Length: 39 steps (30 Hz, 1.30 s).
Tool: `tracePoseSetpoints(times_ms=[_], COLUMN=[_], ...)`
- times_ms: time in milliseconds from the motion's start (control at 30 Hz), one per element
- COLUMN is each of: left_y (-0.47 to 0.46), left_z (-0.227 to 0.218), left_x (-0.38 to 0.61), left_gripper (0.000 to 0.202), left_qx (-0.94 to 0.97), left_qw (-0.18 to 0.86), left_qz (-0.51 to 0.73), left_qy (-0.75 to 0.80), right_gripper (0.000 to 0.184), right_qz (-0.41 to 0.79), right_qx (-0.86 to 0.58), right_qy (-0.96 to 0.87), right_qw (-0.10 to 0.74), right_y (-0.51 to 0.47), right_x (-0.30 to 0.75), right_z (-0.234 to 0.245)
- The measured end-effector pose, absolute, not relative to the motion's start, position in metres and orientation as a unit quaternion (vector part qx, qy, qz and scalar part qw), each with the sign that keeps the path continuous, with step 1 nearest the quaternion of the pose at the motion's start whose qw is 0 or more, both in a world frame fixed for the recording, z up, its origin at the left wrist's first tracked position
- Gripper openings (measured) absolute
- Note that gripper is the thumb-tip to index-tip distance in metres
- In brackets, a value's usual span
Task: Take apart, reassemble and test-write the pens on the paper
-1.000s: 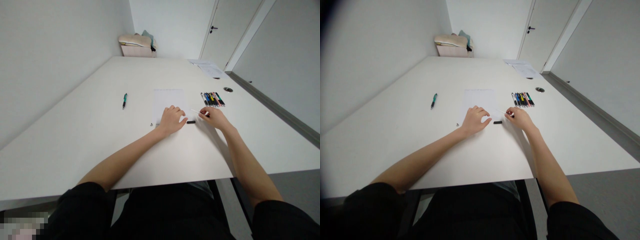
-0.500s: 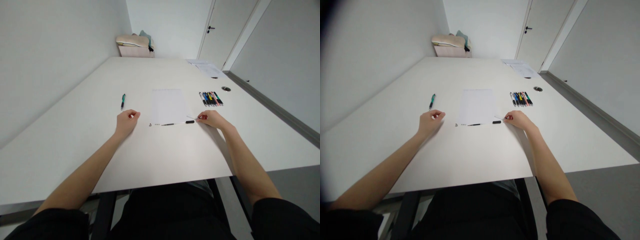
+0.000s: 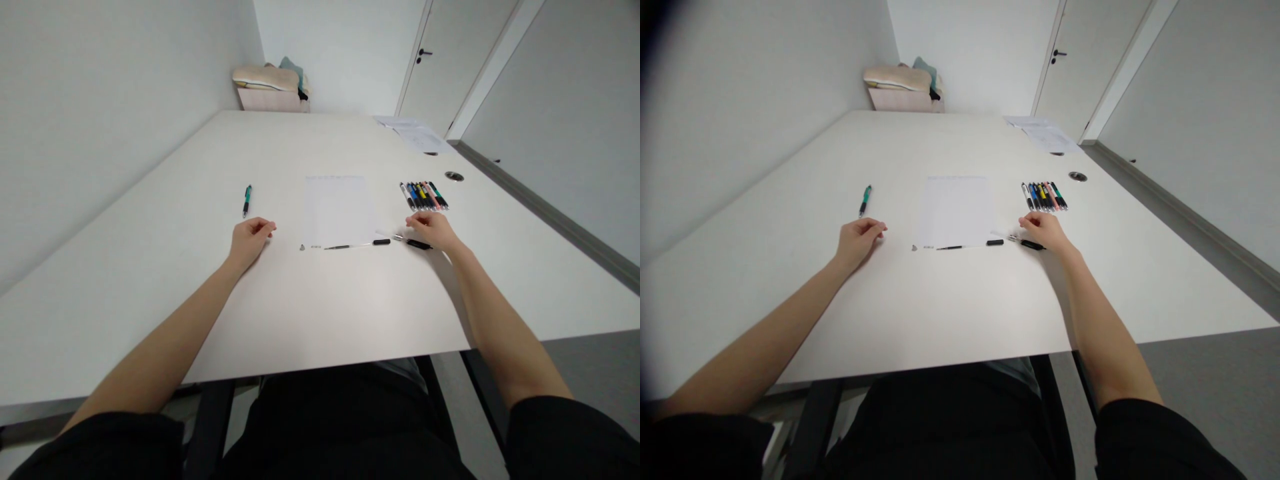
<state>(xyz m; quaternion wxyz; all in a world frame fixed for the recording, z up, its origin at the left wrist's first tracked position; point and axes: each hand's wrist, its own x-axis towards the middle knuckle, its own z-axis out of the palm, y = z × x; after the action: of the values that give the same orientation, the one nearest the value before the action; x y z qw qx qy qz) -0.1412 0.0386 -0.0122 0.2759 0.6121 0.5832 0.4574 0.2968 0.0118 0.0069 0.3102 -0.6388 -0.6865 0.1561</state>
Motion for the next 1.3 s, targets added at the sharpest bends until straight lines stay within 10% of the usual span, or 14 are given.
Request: tracePoseSetpoints(times_ms=[267, 1300], left_y=[0.039, 0.047], left_z=[-0.014, -0.021], left_x=[-0.139, -0.139], left_gripper=[0.019, 0.012], left_qx=[0.555, 0.543], left_qw=[0.331, 0.354], left_qz=[0.496, 0.509], left_qy=[0.581, 0.566], right_gripper=[0.028, 0.035], right_qz=[0.378, 0.371], right_qx=[-0.581, -0.592], right_qy=[-0.501, -0.453], right_qw=[0.519, 0.553], right_y=[0.026, 0.035], right_x=[0.309, 0.311], right_z=[-0.01, -0.012])
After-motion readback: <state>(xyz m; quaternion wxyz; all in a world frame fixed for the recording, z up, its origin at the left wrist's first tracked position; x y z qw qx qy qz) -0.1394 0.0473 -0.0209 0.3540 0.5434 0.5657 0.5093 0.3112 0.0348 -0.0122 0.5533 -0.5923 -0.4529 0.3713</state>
